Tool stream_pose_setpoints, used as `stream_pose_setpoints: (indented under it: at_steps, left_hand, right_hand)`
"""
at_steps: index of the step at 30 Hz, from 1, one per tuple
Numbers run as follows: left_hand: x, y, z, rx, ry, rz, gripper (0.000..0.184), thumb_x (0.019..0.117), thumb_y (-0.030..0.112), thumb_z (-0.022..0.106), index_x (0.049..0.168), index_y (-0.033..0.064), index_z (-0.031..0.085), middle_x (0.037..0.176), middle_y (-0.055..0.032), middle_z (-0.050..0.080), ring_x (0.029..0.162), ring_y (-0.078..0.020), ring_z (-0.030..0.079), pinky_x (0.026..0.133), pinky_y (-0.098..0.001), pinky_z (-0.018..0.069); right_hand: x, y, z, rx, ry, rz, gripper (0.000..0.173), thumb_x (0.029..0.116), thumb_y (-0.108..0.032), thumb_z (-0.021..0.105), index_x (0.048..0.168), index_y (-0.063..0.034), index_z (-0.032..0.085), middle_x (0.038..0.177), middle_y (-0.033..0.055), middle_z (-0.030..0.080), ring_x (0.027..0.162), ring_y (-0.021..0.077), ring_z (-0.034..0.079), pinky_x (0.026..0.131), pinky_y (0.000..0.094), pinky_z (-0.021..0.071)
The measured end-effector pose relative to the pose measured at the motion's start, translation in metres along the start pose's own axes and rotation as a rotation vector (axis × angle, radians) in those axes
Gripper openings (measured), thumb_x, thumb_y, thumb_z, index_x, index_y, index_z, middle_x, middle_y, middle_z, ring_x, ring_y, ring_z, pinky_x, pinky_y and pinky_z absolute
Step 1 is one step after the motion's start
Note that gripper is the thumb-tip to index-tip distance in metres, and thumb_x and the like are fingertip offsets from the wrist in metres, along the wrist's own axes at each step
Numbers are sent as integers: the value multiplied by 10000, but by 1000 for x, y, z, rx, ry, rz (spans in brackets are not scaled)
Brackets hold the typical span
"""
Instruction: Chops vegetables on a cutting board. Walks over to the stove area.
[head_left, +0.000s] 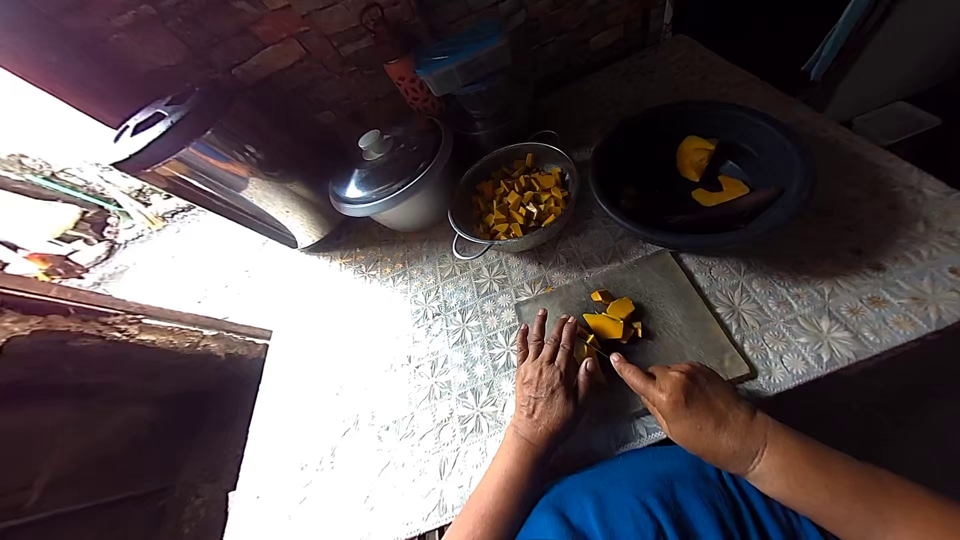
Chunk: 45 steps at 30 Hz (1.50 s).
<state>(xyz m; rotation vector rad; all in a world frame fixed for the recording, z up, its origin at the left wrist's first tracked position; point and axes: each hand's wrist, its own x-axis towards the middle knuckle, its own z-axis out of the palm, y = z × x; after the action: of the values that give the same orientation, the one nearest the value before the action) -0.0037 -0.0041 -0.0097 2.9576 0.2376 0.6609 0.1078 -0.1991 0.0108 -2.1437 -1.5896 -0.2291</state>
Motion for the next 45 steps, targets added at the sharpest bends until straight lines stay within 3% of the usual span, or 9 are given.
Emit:
stream_pose_setpoints:
  at_steps: [6,10,13,18,21,34,37,41,45]
  left_hand:
    - [0,-5,13,9,-46,-58,747,1056,573,196,1438,78,604,1444,-74,625,1440,-447,441,1156,-648,297]
    - [1,-4,14,-25,-29,-79,842,1038,630,205,1473,-11,535,1490,-150,570,1442,-494,413,1166,-657,288]
    - [-1,-4,11,-40,42,-79,815,1019,636,297,1437,-11,565,1470,-214,569,1423,-519,419,1142,-647,332]
    - [-18,-2,8,-115,223,-71,537,919,541,611,1109,45,690,1083,-141,726,1133,-342,655,1031,-502,482]
    - [-23,1,5,-125,207,-82,477,900,506,651,1034,51,698,1007,-110,735,1042,-298,681,962,-472,510]
    - [-21,1,1,-165,187,-81,358,882,431,678,959,86,739,995,-78,745,1049,-280,683,971,-462,510]
    - [-20,-1,-3,-178,270,-96,362,927,381,629,1052,47,690,1062,-128,721,1110,-292,656,1013,-448,491]
    - [-13,0,-12,-107,177,-3,482,950,311,618,1371,81,656,1402,-147,640,1395,-430,485,1168,-547,366]
    - [-13,0,-7,-38,63,36,497,986,372,565,1389,93,648,1410,-87,649,1405,-426,488,1148,-611,354]
  right_hand:
    - [6,-1,6,6,-100,61,427,884,-57,611,1296,-78,722,564,91,592,476,275,618,436,403,492]
    - [22,-3,-15,51,-458,270,403,1071,-173,463,1448,-69,559,749,169,688,718,392,710,626,525,550]
    - [11,-5,0,-33,-194,185,380,960,-101,581,1322,-43,681,591,116,617,529,322,658,467,449,513]
    - [-4,-3,13,-20,50,126,373,917,-133,578,1246,-52,735,543,84,580,445,276,596,415,410,470]
    - [-8,-3,7,11,216,42,380,921,-128,532,1217,-51,757,560,65,590,429,228,564,404,352,449]
    - [-11,-4,-3,-62,153,-61,411,910,-79,534,1260,-78,749,541,45,535,414,197,511,393,321,395]
    - [-9,-3,-6,-75,128,-75,425,897,-62,535,1264,-84,749,537,42,530,408,197,501,388,322,384]
    - [-5,-2,-11,-78,88,-94,450,869,-42,543,1267,-83,746,530,43,521,405,202,504,385,327,389]
    - [1,-2,-17,-93,15,-95,470,851,-24,558,1280,-87,739,543,50,537,413,209,528,384,334,413]
